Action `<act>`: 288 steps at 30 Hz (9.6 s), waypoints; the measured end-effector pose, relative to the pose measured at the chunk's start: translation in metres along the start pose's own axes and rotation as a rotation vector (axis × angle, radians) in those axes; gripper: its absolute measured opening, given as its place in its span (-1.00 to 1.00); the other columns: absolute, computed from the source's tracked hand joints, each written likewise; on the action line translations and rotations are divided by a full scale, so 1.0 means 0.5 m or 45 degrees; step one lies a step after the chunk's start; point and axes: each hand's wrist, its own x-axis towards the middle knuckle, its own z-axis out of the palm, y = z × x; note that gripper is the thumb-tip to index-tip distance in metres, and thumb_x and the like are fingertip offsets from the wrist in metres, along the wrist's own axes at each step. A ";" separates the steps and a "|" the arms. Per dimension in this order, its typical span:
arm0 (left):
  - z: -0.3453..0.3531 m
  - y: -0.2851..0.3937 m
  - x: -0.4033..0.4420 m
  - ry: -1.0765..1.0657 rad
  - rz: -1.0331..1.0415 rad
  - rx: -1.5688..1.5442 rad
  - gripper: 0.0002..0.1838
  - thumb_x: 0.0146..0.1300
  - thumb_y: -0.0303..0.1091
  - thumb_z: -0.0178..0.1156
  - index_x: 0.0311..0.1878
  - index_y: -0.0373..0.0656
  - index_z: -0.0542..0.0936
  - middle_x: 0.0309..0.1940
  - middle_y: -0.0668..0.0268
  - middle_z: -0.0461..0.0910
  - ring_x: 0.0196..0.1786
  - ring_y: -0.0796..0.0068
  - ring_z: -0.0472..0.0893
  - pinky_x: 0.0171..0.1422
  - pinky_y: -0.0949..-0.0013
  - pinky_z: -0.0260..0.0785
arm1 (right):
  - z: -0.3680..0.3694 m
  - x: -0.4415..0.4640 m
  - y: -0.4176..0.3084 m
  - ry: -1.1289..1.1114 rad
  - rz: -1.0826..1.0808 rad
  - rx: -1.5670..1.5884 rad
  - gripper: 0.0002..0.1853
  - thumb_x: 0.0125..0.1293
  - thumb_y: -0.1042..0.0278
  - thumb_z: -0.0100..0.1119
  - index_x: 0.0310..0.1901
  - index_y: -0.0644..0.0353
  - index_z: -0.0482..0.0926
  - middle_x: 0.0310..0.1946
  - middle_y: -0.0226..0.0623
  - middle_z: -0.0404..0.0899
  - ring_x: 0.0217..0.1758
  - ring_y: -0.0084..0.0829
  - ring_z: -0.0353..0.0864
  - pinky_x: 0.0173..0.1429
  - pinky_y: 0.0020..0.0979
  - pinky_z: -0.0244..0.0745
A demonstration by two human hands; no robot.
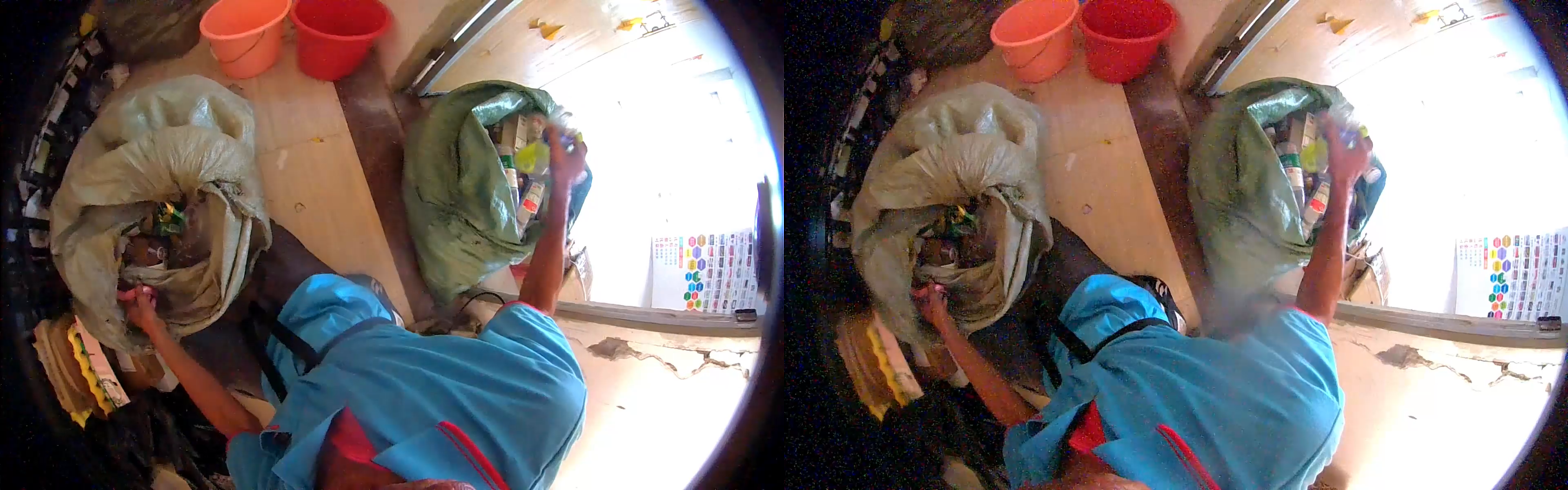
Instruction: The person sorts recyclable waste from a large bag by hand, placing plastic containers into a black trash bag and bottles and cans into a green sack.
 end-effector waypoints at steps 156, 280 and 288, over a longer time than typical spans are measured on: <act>0.168 0.164 -0.181 -0.917 0.923 1.604 -0.77 0.12 -0.25 0.15 -0.23 -0.19 0.57 -0.32 0.02 0.57 -0.17 0.07 0.54 -0.01 0.09 0.35 | 0.154 0.114 0.050 0.194 -0.044 -0.170 -0.26 -0.13 -0.23 0.38 -0.16 0.39 0.51 -0.33 -0.09 0.62 -0.31 -0.21 0.61 -0.16 -0.27 0.51; -0.873 0.119 -0.481 0.062 0.307 1.102 -0.65 0.17 -0.50 0.08 0.07 -0.17 0.48 -0.02 0.18 0.48 -0.27 0.34 0.54 -0.15 0.34 0.37 | -0.022 -0.956 -1.062 -3.347 -0.697 1.716 -0.57 0.20 0.34 0.21 0.07 0.33 0.42 -0.22 -0.17 0.60 -0.21 -0.37 0.65 -0.23 -0.40 0.61; -0.797 0.224 -0.518 0.666 -0.123 1.224 -0.59 0.13 -0.54 0.20 0.09 -0.20 0.47 -0.04 0.17 0.54 -0.19 0.42 0.58 -0.12 0.39 0.43 | 0.269 -0.934 -1.011 -1.812 -2.193 1.222 -0.35 -0.01 0.20 0.30 0.16 0.20 0.39 0.09 0.00 0.43 -0.02 -0.12 0.54 0.07 -0.27 0.45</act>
